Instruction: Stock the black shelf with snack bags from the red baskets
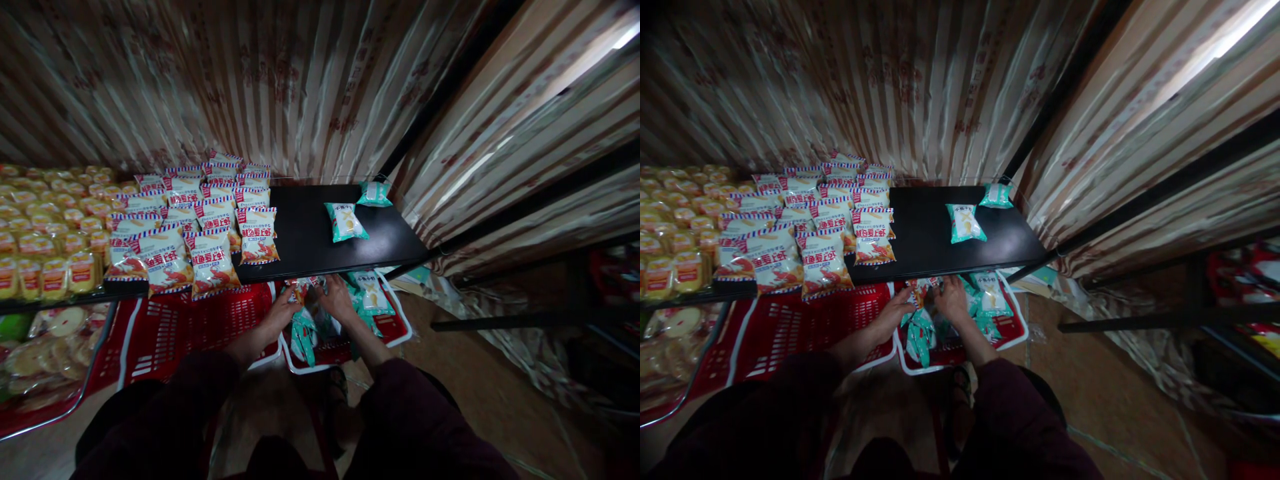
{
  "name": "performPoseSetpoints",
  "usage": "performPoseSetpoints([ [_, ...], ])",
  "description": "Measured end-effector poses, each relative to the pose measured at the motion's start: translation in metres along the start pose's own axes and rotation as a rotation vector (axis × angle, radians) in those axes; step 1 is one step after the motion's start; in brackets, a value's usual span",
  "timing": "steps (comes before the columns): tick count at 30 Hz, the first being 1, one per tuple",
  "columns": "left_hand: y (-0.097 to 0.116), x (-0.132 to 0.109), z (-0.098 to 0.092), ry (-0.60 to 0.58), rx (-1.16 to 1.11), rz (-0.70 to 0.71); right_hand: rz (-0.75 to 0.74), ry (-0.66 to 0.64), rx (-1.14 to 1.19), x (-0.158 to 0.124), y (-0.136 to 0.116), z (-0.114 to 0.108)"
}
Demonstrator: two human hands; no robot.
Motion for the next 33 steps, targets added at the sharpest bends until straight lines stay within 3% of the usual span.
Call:
performPoseSetpoints([
  [4,-0.002,0.003,0.000,-0.004,-0.006,0.021,-0.059,-0.031,0.087,0.009,0.005,0.011],
  [8,-0.008,0.007,-0.004,0.010,-0.062,0.010,-0.014,-0.112,0.037,0.017,0.007,0.013],
  [12,-0.013,0.008,-0.009,0.031,-0.086,-0.003,0.033,-0.307,0.104,0.017,0.008,0.001],
  [17,-0.023,0.008,-0.008,-0.061,-0.031,0.000,0.161,-0.603,0.141,0.010,0.016,-0.012],
  [19,-0.030,0.009,-0.009,-0.089,0.035,-0.015,0.179,-0.623,0.060,0.009,0.018,-0.014],
  [23,-0.038,0.008,-0.009,-0.150,0.147,0.024,0.038,-0.638,-0.154,0.008,0.014,-0.012],
  [27,-0.033,0.003,-0.012,-0.124,0.190,0.137,-0.117,-0.726,-0.124,0.005,0.002,-0.012],
  [33,-0.025,-0.006,-0.013,-0.139,0.287,0.159,-0.139,-0.918,-0.144,-0.003,-0.011,-0.007],
])
Point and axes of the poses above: each hand's wrist, its own x-axis towards the middle knuckle, its own z-axis out of the palm, y = z × x, the point moved 5 cm from there along x, towards the middle knuckle, and after that the axes turned 1 degree about -x, right-handed, at the moved point
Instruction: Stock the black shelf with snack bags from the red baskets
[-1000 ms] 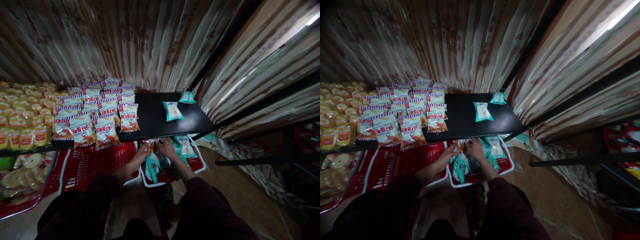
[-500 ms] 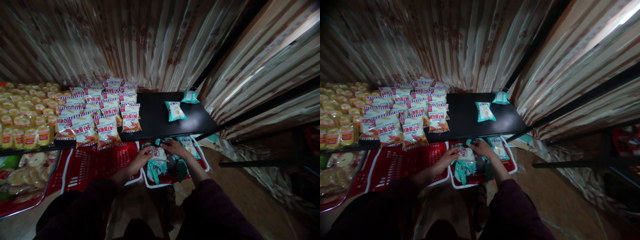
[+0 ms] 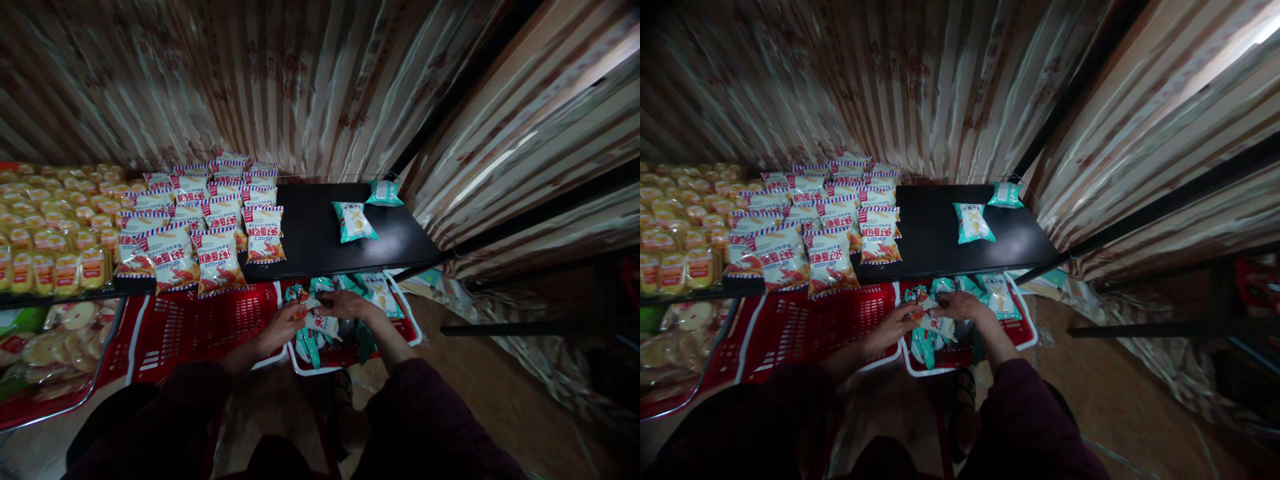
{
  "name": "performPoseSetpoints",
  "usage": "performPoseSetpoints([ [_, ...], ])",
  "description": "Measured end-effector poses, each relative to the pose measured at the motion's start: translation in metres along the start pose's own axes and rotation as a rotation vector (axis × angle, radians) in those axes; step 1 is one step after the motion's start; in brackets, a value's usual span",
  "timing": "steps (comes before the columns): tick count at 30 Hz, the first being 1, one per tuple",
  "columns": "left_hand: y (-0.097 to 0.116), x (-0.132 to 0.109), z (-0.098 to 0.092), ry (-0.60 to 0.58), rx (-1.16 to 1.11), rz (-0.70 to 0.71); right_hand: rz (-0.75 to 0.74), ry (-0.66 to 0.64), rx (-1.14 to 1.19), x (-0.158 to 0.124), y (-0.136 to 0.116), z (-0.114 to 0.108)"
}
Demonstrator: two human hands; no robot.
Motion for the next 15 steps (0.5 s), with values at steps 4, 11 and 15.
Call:
performPoseSetpoints([
  [4,-0.004,0.000,0.000,0.013,-0.009,-0.016,0.010,-0.091,-0.011,0.004,-0.002,0.010],
  [11,-0.015,0.006,0.002,0.027,-0.242,-0.063,-0.070,-0.103,0.180,0.000,0.004,0.008],
  [15,-0.007,0.006,-0.004,0.085,-0.286,-0.079,-0.132,-0.152,0.331,-0.008,0.013,-0.001],
])
Point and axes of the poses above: each hand's wrist, its own x-axis towards the middle knuckle, its own z-axis out of the palm, y = z × x, the point moved 5 cm from there along x, towards the middle knuckle, and after that the axes turned 1 degree about -x, right-handed, at the moved point
